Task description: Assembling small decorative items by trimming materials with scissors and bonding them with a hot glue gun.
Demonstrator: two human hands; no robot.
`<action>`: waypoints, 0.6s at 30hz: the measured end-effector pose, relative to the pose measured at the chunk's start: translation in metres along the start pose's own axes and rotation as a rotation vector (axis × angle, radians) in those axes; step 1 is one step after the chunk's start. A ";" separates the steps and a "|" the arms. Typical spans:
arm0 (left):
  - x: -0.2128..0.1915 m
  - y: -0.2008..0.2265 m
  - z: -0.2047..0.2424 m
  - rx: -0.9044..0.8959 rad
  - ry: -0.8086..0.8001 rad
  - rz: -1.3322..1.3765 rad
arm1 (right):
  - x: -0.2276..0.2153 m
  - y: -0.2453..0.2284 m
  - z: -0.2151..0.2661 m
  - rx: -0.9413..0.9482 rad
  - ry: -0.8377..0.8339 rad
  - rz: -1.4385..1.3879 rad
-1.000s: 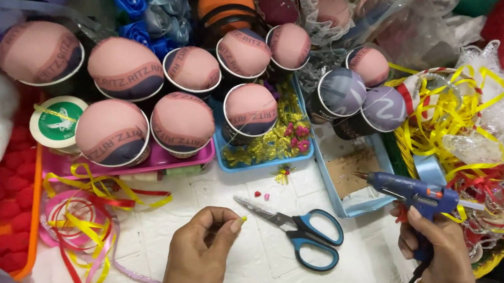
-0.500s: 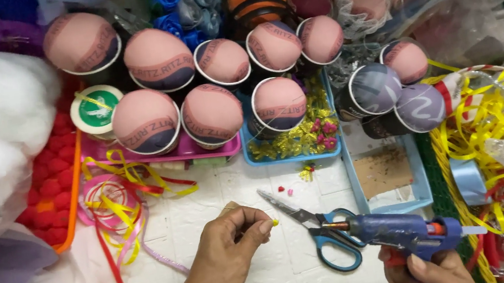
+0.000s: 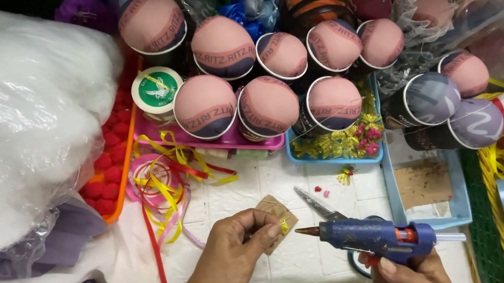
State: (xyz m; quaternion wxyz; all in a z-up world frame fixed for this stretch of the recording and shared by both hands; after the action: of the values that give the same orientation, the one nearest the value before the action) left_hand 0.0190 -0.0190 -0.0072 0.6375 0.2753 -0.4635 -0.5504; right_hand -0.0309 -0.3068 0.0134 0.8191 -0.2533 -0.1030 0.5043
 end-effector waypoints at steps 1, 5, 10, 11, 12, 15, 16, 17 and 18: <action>-0.001 0.001 0.000 0.014 0.004 -0.041 | 0.005 -0.002 0.006 0.001 0.034 0.004; -0.004 -0.001 -0.001 0.061 -0.009 -0.118 | 0.008 0.003 0.009 -0.001 0.086 -0.030; -0.004 -0.010 -0.003 0.066 -0.032 -0.012 | 0.001 0.002 0.000 0.040 0.078 0.007; -0.004 -0.013 -0.004 0.068 -0.044 0.046 | 0.000 0.003 -0.001 0.019 0.070 0.003; -0.004 -0.012 -0.004 0.068 -0.043 0.047 | -0.005 0.005 -0.005 0.019 0.070 0.004; -0.004 -0.009 -0.003 0.045 -0.056 0.043 | -0.004 0.006 -0.006 0.006 0.034 0.016; -0.004 -0.007 -0.003 0.054 -0.059 0.010 | 0.004 0.004 0.002 0.017 0.094 0.000; -0.005 -0.006 -0.002 0.064 -0.062 -0.024 | 0.012 0.002 0.010 0.028 0.153 -0.016; -0.005 -0.005 -0.002 0.064 -0.062 -0.023 | 0.014 0.001 0.012 0.028 0.154 -0.015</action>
State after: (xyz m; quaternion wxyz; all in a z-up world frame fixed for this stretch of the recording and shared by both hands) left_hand 0.0190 -0.0160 -0.0137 0.6075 0.2836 -0.4970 -0.5509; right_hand -0.0304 -0.2902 0.0217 0.8318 -0.2792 -0.0345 0.4785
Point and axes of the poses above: each hand's wrist, its own z-axis away from the middle knuckle, its own x-axis out of the palm, y = z × x, the point moved 2 cm from there along -z, towards the middle knuckle, and after that the axes turned 13 degrees about x, right-handed, at the moved point
